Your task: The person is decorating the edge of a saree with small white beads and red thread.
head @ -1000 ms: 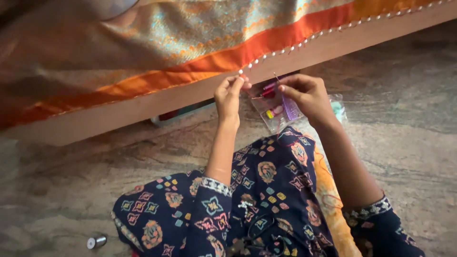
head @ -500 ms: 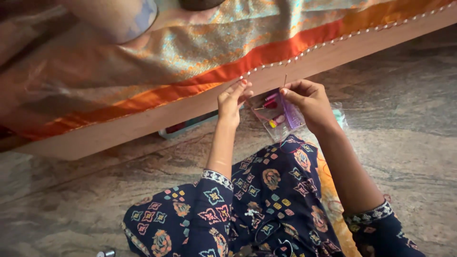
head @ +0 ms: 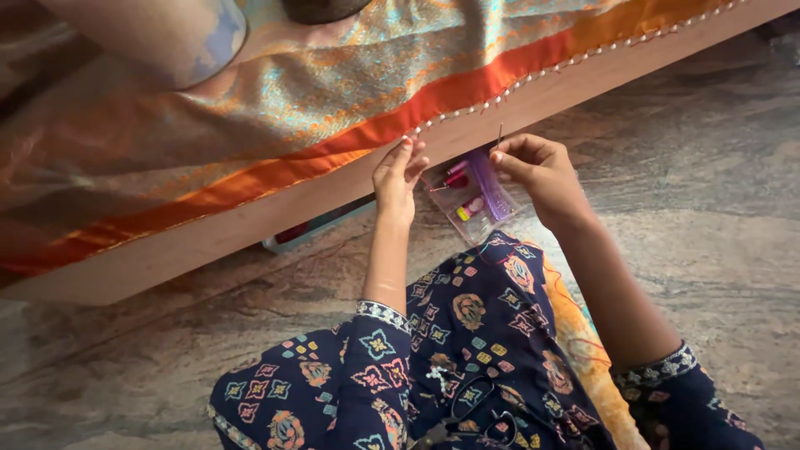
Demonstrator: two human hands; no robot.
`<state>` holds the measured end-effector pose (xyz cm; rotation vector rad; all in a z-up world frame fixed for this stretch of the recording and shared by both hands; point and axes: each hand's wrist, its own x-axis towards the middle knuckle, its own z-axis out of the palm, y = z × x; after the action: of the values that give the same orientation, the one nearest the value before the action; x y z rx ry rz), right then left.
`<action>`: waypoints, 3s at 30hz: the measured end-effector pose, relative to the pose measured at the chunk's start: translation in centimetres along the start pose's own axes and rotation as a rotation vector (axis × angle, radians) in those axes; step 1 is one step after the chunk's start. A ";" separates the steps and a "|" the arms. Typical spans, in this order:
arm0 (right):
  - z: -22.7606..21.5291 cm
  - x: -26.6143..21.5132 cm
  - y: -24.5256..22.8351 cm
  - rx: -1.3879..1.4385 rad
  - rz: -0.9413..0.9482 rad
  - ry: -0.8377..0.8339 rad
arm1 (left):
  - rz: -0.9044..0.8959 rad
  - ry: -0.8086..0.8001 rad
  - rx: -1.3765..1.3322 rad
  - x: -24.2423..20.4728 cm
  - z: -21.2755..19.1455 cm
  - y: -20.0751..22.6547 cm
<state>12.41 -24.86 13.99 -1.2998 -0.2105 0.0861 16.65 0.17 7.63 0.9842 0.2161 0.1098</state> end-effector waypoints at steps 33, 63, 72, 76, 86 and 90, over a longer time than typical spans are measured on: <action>10.1 -0.7 1.2 0.507 -0.115 0.048 | 0.287 -0.075 0.049 -10.6 3.2 2.4; 10.3 -0.4 2.2 0.580 -0.139 0.019 | 0.284 -0.102 0.036 -10.5 3.0 2.3; 10.7 -0.8 2.2 0.395 -0.131 0.109 | 0.318 -0.088 0.076 -10.5 3.3 2.6; 10.5 -0.8 1.7 0.335 -0.085 0.105 | 0.334 -0.084 0.126 -10.9 3.4 3.5; 9.0 0.4 0.7 0.046 -0.153 -0.085 | 0.224 0.015 0.257 -12.5 3.7 6.1; 9.2 0.5 0.3 -0.079 -0.269 -0.091 | 0.191 -0.003 0.109 -12.5 2.7 6.1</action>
<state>11.05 -15.95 16.07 -1.3357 -0.4679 -0.0934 5.12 -1.08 15.78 1.1124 0.1256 0.2729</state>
